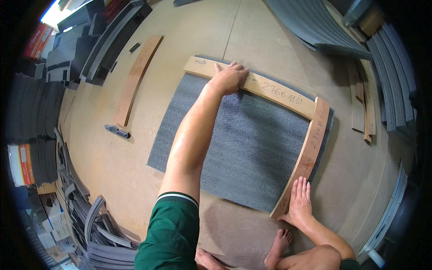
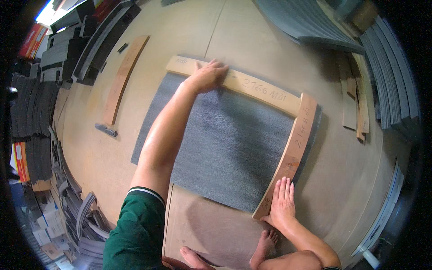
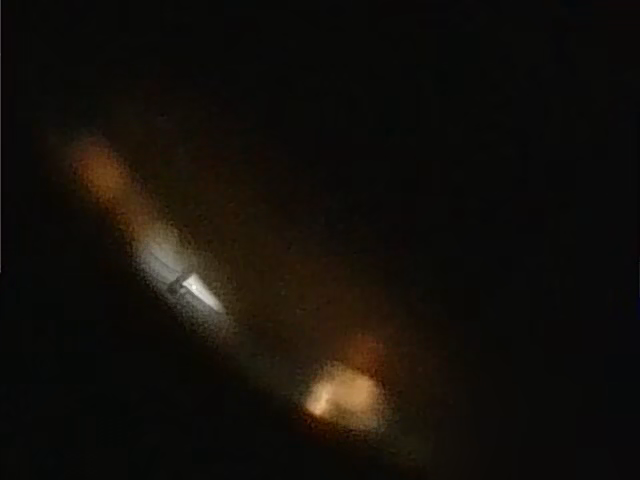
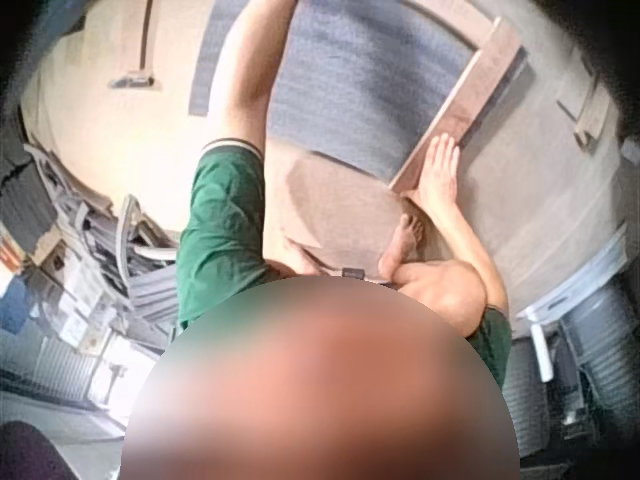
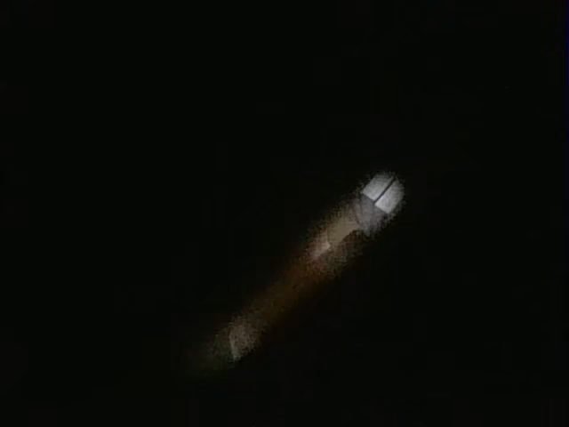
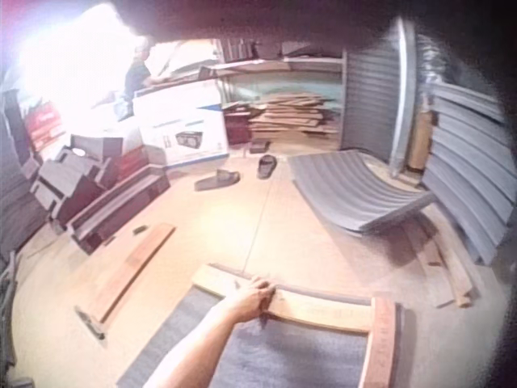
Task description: The person uses a knife to cut a grey flexible sheet along a wooden template. They repeatedly position the template, cut along its edge, and remove the cut pieces, stacking them on the floor.
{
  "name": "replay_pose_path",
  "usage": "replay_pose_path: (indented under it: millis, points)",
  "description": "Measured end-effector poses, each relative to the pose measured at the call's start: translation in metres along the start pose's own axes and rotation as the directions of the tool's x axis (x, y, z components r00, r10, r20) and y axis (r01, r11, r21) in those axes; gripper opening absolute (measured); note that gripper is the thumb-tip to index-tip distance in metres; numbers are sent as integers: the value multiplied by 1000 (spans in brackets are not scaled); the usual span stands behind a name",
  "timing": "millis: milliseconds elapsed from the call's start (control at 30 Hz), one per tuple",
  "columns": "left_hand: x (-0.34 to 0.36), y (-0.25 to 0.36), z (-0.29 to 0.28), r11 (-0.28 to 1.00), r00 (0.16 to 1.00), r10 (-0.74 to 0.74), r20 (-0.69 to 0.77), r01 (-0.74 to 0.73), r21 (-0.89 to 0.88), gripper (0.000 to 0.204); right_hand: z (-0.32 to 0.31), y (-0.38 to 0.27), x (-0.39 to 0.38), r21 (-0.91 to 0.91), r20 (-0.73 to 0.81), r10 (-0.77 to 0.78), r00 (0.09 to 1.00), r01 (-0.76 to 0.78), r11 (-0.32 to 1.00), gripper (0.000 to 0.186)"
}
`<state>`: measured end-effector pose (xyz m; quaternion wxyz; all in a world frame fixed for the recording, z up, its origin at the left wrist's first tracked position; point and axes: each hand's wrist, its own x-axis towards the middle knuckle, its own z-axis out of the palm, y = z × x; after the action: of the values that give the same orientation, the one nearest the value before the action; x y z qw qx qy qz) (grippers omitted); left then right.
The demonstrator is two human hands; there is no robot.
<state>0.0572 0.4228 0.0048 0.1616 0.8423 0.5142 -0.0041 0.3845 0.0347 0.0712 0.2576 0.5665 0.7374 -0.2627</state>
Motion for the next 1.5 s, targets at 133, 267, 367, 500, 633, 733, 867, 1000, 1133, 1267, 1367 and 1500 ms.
replay_pose_path:
  millis: [133, 267, 367, 500, 633, 733, 867, 1000, 1133, 1267, 1367, 1500]
  points:
    - [-4, 1, 0, 999, 997, 36, -66, -37, -27, 51, -1, -2, 0, -43, 14, 12, 1000, -12, 999, 160]
    - [-2, 1, 0, 998, 997, 22, -74, -27, -62, 49, 2, -4, 0, -64, 21, 20, 1000, -19, 998, 161]
    - [2, 4, 3, 998, 998, -14, -54, 10, -64, 49, 6, -3, 1, -40, 4, 24, 1000, -24, 999, 163]
    - [-1, 8, 3, 997, 997, -20, -81, 14, -77, 46, 11, 1, -1, 63, -13, 49, 999, -48, 997, 167]
    - [-1, 5, 5, 995, 993, -7, -114, -5, -103, 39, 12, 2, -2, 95, 6, 61, 998, -61, 994, 168]
    - [6, 1, 9, 997, 995, 5, -96, -13, -80, 34, 10, 1, -1, 56, -14, 30, 999, -29, 998, 166]
    - [18, -4, 9, 994, 999, 5, 48, -10, 112, 33, 6, 2, -1, -8, -66, -30, 997, 30, 1000, 163]
    - [7, 1, 11, 996, 1000, -12, -12, 13, 84, 56, 5, 5, -4, -9, -67, -38, 997, 37, 999, 157]
    - [-9, 31, 21, 961, 995, -97, -12, 96, 260, 87, 3, 5, -7, -66, -59, -47, 997, 43, 997, 156]
    - [-30, 92, 39, 956, 997, 74, 31, -80, 283, 85, 2, 5, -7, -83, -69, -48, 996, 42, 996, 156]
    - [-70, 180, 67, 985, 981, 173, -85, -174, -9, 66, 1, 4, -7, -98, -63, -43, 997, 37, 995, 156]
    - [-128, 289, 100, 923, 924, 381, -19, -381, -50, 64, 2, 4, -7, -129, -26, -38, 999, 35, 991, 149]
